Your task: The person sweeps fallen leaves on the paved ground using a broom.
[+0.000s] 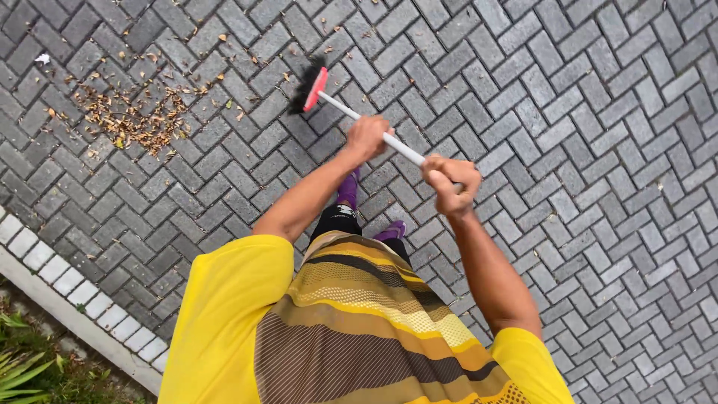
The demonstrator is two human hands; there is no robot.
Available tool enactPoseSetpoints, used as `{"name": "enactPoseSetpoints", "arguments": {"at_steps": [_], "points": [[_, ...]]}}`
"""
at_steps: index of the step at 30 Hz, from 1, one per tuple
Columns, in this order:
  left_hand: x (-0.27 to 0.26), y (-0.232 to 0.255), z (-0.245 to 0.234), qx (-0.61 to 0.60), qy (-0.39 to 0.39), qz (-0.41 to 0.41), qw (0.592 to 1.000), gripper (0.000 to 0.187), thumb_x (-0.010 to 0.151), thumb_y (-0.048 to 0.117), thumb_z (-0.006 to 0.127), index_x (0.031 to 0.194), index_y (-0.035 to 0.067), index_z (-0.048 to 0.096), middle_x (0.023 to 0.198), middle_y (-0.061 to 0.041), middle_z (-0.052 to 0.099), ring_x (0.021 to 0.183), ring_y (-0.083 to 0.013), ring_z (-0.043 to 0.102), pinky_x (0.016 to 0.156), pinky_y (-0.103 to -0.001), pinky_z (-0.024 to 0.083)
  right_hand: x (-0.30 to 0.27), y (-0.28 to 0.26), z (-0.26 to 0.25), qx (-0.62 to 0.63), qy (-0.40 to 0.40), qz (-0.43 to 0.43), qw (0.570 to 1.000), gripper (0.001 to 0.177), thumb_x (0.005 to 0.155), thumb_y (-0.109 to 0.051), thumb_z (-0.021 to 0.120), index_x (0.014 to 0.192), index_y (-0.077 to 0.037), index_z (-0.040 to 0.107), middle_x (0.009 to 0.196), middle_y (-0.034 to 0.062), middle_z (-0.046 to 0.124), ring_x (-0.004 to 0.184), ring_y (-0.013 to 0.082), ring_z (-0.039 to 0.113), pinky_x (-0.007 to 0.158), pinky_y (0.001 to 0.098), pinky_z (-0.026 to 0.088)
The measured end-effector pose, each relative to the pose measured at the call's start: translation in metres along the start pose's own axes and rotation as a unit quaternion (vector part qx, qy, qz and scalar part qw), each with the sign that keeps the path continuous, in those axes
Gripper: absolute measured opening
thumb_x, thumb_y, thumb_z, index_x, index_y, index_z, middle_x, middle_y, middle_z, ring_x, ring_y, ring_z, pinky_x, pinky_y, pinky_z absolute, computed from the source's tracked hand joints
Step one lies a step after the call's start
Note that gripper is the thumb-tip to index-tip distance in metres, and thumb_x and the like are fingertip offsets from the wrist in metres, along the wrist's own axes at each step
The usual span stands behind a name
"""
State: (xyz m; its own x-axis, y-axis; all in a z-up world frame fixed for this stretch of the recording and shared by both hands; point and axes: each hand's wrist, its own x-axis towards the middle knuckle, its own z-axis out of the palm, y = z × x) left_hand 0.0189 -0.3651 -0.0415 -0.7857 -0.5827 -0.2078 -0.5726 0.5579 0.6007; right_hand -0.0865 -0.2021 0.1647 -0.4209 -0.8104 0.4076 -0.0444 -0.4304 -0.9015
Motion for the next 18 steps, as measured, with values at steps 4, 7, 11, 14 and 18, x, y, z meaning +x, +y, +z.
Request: {"name": "enactPoseSetpoints", "arguments": {"at_steps": [4, 7, 11, 14, 18], "points": [[-0.005, 0.055, 0.008, -0.056, -0.002, 0.062, 0.996, 0.030, 0.094, 0.036, 0.064, 0.079, 0.012, 0.073, 0.085, -0.013, 0.072, 0.084, -0.0377, 0.071, 0.078, -0.053, 0.057, 0.038, -0.045, -0.006, 0.013, -0.025, 0.009, 1.000, 0.038, 0.090, 0.001, 0.054, 0.059, -0.004, 0.033, 0.054, 0.0040, 0.040, 0.048, 0.0143, 0.038, 0.052, 0.0354, 0.039], [-0.007, 0.062, 0.014, -0.097, -0.098, 0.091, 0.986, 0.022, 0.092, 0.036, 0.063, 0.091, 0.019, 0.077, 0.086, -0.014, 0.074, 0.084, -0.0387, 0.072, 0.079, -0.054, 0.057, 0.043, -0.024, 0.001, 0.031, -0.029, 0.031, 0.999, 0.039, 0.089, 0.001, 0.055, 0.059, -0.005, 0.030, 0.054, 0.0035, 0.039, 0.048, 0.0125, 0.035, 0.050, 0.0328, 0.035], [0.004, -0.014, 0.030, -0.086, -0.141, 0.009, 0.986, 0.020, 0.087, 0.039, 0.068, 0.092, 0.023, 0.078, 0.093, -0.012, 0.074, 0.091, -0.0374, 0.072, 0.078, -0.051, 0.057, 0.033, 0.047, 0.031, -0.061, -0.088, 0.015, 0.994, 0.028, 0.082, 0.005, 0.058, 0.061, -0.001, 0.041, 0.060, 0.0092, 0.049, 0.052, 0.0197, 0.049, 0.053, 0.0354, 0.044], [0.008, -0.097, 0.025, -0.046, -0.084, -0.033, 0.995, 0.027, 0.089, 0.046, 0.070, 0.093, 0.020, 0.076, 0.096, -0.011, 0.073, 0.094, -0.0375, 0.071, 0.075, -0.052, 0.057, 0.023, 0.090, 0.063, -0.107, -0.152, -0.003, 0.982, 0.020, 0.079, 0.007, 0.058, 0.063, 0.002, 0.047, 0.065, 0.0135, 0.057, 0.057, 0.0245, 0.058, 0.059, 0.0375, 0.048], [0.034, -0.151, -0.014, 0.018, -0.037, -0.100, 0.994, 0.023, 0.092, 0.039, 0.069, 0.095, 0.017, 0.073, 0.097, -0.014, 0.072, 0.094, -0.0401, 0.070, 0.074, -0.054, 0.057, 0.041, 0.122, 0.081, -0.087, -0.183, 0.017, 0.979, 0.026, 0.083, 0.008, 0.057, 0.061, 0.002, 0.045, 0.061, 0.0110, 0.051, 0.057, 0.0240, 0.054, 0.063, 0.0384, 0.048]]}}
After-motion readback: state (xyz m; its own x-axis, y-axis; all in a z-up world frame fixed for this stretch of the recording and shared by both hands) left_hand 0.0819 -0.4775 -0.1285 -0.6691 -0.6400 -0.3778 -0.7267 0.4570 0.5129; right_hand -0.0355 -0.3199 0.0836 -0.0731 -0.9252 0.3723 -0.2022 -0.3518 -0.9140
